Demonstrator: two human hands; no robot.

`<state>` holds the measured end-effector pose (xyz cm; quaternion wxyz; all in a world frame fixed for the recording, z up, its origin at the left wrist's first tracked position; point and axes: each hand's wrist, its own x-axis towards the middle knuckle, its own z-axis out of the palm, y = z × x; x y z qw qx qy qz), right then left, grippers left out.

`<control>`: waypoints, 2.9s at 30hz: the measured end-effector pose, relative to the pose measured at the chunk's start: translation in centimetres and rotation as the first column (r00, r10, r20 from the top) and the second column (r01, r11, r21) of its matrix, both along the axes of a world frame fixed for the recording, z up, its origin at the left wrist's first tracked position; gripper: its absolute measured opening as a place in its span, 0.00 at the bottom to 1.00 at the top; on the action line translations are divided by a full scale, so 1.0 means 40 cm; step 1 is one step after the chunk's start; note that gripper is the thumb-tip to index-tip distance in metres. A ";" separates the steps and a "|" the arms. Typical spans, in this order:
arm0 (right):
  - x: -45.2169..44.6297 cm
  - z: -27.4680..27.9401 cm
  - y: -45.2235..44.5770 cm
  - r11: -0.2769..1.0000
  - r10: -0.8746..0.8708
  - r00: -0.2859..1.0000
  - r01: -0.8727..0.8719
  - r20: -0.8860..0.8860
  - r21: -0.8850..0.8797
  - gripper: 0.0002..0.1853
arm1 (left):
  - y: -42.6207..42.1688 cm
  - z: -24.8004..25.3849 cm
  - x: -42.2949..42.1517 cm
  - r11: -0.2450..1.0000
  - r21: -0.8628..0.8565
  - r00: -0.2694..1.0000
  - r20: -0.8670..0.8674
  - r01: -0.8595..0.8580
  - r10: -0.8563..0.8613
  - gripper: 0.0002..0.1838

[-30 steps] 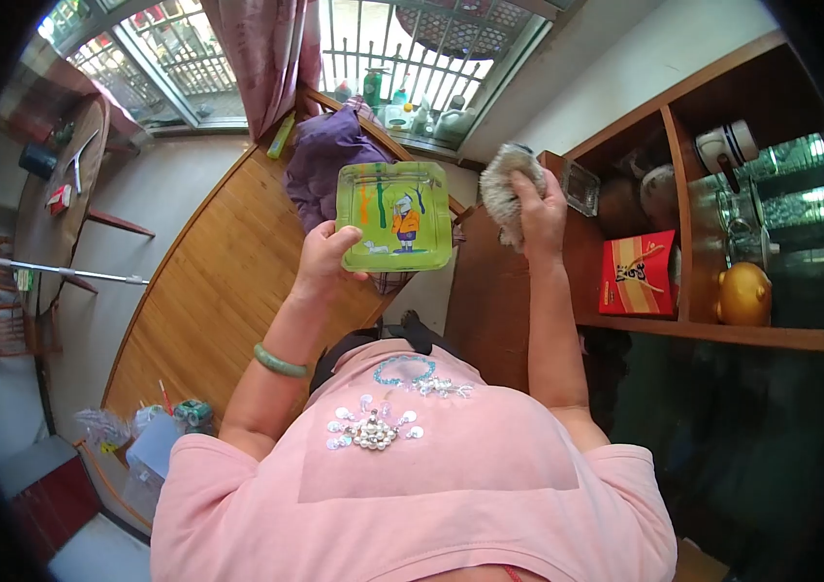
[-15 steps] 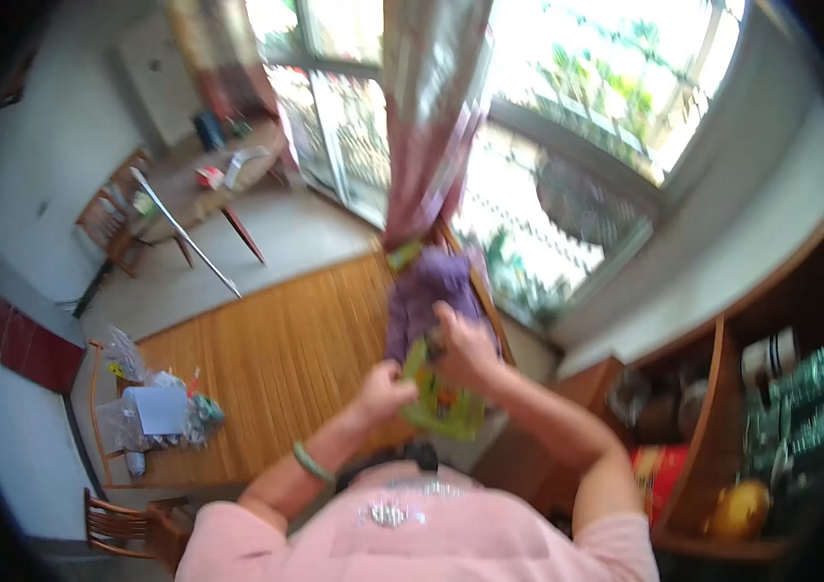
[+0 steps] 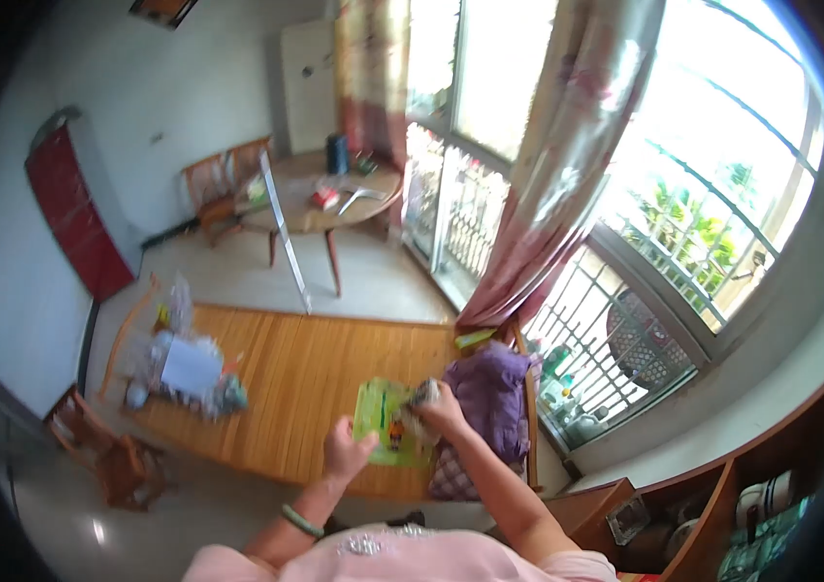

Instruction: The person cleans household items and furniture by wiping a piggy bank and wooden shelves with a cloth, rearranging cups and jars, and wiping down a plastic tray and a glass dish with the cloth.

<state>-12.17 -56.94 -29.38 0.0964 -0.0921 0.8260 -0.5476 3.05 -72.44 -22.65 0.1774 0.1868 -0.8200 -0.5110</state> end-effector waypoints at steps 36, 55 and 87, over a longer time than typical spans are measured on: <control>1.127 0.239 -1.588 0.426 0.813 0.482 -0.875 -0.328 -0.230 0.27 | -1.134 0.200 1.081 0.362 0.394 0.086 -0.568 -0.845 0.818 0.27; 1.874 0.246 -2.200 -0.082 0.996 -0.089 -0.933 0.003 -0.350 0.28 | -1.578 0.160 1.679 -0.261 0.502 -0.540 -0.561 -0.824 0.628 0.27; 2.904 0.506 -3.140 -0.186 0.725 -0.221 -0.975 -0.652 0.124 0.26 | -2.467 0.241 2.645 -0.250 0.527 -0.450 -0.295 -0.813 0.843 0.21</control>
